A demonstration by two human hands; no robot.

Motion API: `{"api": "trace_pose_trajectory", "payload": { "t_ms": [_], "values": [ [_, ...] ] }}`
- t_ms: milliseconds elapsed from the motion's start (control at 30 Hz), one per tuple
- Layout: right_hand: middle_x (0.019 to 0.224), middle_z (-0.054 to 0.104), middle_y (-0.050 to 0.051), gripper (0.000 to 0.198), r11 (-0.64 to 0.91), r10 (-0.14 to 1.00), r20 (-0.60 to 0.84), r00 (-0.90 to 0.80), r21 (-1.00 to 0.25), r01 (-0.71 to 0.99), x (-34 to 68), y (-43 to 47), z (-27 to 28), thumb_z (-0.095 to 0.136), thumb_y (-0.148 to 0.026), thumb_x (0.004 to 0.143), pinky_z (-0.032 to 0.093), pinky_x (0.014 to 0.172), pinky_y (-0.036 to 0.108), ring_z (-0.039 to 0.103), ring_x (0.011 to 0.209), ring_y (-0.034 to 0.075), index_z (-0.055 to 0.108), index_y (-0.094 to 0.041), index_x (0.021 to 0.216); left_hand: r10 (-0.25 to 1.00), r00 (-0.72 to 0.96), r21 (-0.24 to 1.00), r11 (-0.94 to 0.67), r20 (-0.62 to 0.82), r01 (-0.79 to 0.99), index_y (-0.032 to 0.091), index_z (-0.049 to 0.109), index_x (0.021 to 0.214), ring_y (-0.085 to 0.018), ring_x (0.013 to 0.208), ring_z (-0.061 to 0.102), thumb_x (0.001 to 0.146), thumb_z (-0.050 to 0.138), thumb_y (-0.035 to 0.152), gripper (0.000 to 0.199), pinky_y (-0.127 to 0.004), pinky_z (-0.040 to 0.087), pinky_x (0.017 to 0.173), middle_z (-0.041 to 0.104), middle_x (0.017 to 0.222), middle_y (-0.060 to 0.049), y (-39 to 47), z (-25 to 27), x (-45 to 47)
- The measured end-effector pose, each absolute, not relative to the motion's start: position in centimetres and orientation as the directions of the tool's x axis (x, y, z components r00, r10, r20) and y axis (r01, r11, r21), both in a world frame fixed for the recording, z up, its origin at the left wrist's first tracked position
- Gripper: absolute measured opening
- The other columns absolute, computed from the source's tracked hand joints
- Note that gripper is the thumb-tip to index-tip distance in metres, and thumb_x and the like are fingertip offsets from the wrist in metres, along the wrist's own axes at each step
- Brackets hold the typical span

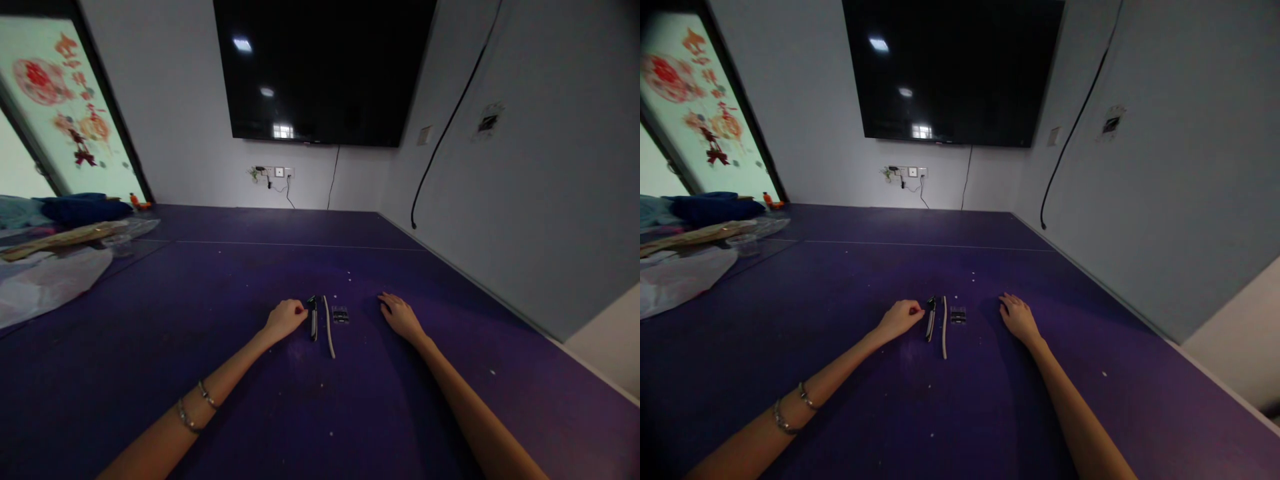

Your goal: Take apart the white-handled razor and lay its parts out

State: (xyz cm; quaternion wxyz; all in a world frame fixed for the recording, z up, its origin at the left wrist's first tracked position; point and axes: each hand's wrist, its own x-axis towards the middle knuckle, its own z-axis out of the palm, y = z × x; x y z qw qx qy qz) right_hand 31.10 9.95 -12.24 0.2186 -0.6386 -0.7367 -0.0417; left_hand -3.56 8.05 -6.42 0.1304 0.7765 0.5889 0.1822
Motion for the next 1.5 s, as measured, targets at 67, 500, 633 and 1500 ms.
{"api": "trace_pose_trajectory", "payload": {
  "t_ms": [67,500,633,1500],
  "values": [
    [0.128,0.054,0.011,0.039,0.179,0.922,0.378,-0.088,-0.214,0.960,31.1,9.9,-12.2,0.037,-0.028,0.086,0.037,0.099,0.045,0.046,0.121,0.027,0.059,-0.018,0.117,0.967,0.237,0.398,-0.254,0.092,0.881,0.020,0.068,0.079,-0.021,0.077,0.065,0.079,0.048,0.041,0.029,-0.027,0.045,0.064,0.069,0.082,-0.007,8.0,-6.3,-2.5],
    [0.128,0.054,0.011,0.040,0.151,0.935,0.346,-0.074,-0.198,0.968,30.6,9.3,-11.3,0.036,-0.029,0.087,0.037,0.098,0.044,0.046,0.121,0.027,0.058,-0.018,0.118,0.971,0.239,0.302,-0.235,0.026,0.924,0.014,0.067,0.081,-0.031,0.086,0.064,0.076,0.047,0.037,0.032,-0.041,0.048,0.072,0.068,0.088,-0.018,8.8,-6.0,0.8],
    [0.128,0.054,0.011,0.040,0.147,0.938,0.339,-0.071,-0.203,0.968,30.6,9.3,-11.4,0.036,-0.029,0.087,0.037,0.098,0.044,0.045,0.121,0.027,0.058,-0.018,0.119,0.970,0.240,0.389,-0.230,0.023,0.892,0.014,0.064,0.070,-0.030,0.083,0.064,0.074,0.049,0.034,0.025,-0.039,0.047,0.071,0.067,0.082,-0.016,9.1,-6.0,0.4],
    [0.130,0.053,0.010,0.040,0.125,0.945,0.322,-0.057,-0.194,0.973,30.5,9.2,-11.1,0.037,-0.029,0.087,0.037,0.098,0.042,0.046,0.120,0.026,0.058,-0.017,0.119,0.970,0.133,0.974,0.216,-0.205,-0.067,0.013,0.056,0.077,-0.008,0.030,0.042,0.077,0.044,0.029,0.019,-0.019,0.031,0.030,0.051,0.046,0.003,10.4,-6.3,-4.2]
  ]
}}
